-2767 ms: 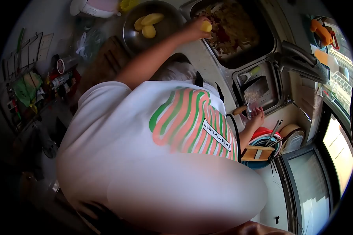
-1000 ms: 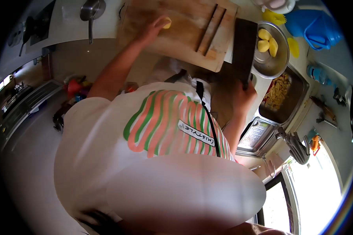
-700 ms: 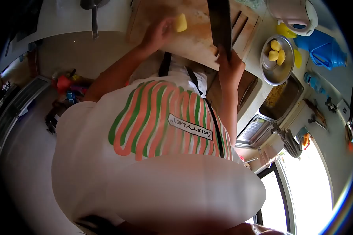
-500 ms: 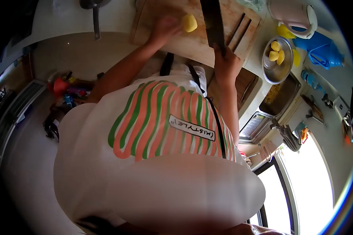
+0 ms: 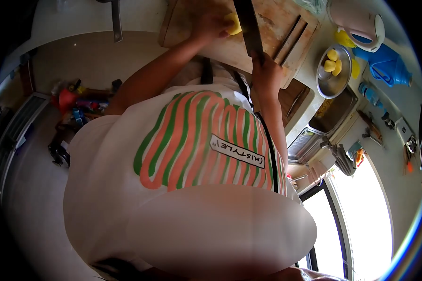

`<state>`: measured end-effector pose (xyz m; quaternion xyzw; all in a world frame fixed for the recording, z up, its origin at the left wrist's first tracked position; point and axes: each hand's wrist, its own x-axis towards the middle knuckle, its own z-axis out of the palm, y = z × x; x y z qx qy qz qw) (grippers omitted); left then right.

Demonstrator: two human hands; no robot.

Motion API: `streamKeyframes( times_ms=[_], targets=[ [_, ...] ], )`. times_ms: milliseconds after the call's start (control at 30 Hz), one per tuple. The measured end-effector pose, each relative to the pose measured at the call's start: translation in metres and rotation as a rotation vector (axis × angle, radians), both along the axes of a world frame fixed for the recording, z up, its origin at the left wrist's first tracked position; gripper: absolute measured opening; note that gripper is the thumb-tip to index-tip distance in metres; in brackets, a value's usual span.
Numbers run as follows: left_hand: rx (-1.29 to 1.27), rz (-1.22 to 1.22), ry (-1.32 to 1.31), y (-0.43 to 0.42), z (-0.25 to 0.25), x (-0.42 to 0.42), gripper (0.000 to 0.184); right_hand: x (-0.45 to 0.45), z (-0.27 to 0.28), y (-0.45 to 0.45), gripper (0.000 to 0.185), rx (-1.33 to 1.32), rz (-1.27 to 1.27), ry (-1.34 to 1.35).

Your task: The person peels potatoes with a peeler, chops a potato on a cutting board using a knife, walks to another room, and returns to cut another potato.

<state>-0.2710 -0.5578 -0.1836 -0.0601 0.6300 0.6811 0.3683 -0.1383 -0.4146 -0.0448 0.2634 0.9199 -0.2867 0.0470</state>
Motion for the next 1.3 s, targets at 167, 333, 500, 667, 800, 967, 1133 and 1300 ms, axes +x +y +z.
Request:
streamKeyframes(
  times_ms=[167,333,500,667,800,967,1133,1300],
  targets=[
    [-0.119,-0.108,0.201,0.001,0.013,-0.001,0.035,0.001,0.002,-0.003,0.023,-0.021,-0.003,-0.012],
    [-0.309,-0.199,0.397,0.002,0.006,-0.002,0.027,0.003,0.011,-0.004,0.026,0.005,0.033,-0.083],
    [-0.329,-0.27,0.4,0.003,0.033,-0.007,0.017,0.0,0.009,-0.008,0.028,0.052,0.067,-0.189],
    [-0.364,-0.315,0.628,0.001,0.009,-0.003,0.028,-0.004,0.005,-0.004,0.027,0.021,0.129,-0.233],
    [-0.351,-0.356,0.639,0.001,0.014,-0.005,0.021,-0.013,-0.011,-0.004,0.026,0.04,0.163,-0.31],
    [-0.255,-0.32,0.483,0.0,0.025,-0.008,0.015,-0.022,-0.052,-0.01,0.021,0.071,0.155,-0.33],
    [-0.296,-0.337,0.499,-0.006,0.02,0.003,0.015,-0.033,-0.055,-0.023,0.015,0.106,0.163,-0.278],
    [-0.242,-0.273,0.641,0.005,0.031,0.017,0.025,-0.03,-0.062,-0.014,0.021,0.053,0.162,-0.151]
  ],
)
